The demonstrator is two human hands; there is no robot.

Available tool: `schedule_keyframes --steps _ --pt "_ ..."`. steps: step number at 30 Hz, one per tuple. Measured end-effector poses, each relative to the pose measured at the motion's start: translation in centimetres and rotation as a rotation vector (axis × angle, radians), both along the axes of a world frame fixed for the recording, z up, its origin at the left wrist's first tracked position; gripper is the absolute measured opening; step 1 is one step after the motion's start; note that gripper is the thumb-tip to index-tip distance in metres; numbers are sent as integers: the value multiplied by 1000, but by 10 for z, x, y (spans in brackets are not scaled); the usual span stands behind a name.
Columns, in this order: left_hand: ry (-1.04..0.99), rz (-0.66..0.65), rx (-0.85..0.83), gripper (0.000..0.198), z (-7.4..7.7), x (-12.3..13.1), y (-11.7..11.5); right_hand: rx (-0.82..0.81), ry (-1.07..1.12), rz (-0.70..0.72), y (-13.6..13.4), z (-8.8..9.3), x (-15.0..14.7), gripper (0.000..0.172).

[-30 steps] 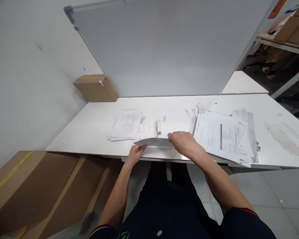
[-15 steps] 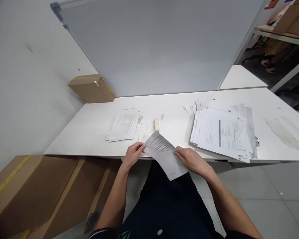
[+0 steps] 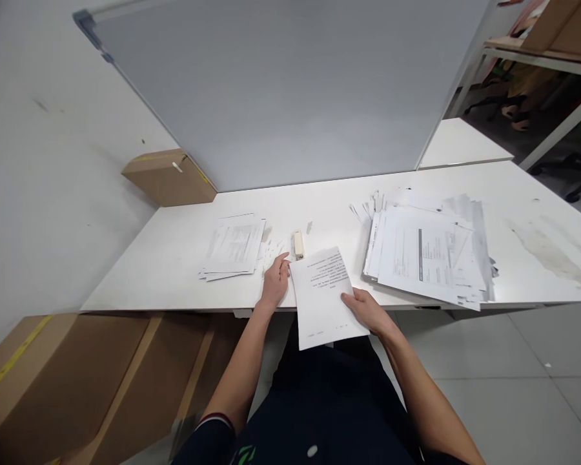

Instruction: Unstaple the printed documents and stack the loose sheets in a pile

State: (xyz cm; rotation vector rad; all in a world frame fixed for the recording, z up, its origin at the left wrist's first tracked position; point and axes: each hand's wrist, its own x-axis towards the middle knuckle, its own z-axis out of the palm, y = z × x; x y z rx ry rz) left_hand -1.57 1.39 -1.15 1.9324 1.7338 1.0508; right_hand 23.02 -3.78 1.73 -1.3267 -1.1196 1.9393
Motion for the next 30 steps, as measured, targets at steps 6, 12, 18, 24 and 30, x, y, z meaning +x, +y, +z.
schedule_keyframes --steps 6,12,18,24,30 --pt "-49 35 6 36 -1 0 3 -72 0 -77 5 -5 3 39" --pt "87 -15 17 42 2 6 6 -48 1 -134 9 -6 -4 38" --pt "203 -15 -71 54 -2 6 7 -14 -41 -121 11 -5 -7 39" --pt "263 -18 -70 59 -4 8 7 -15 -51 -122 12 -9 -6 42" --pt "248 -17 -22 56 -4 7 5 93 -146 -77 1 0 -6 43"
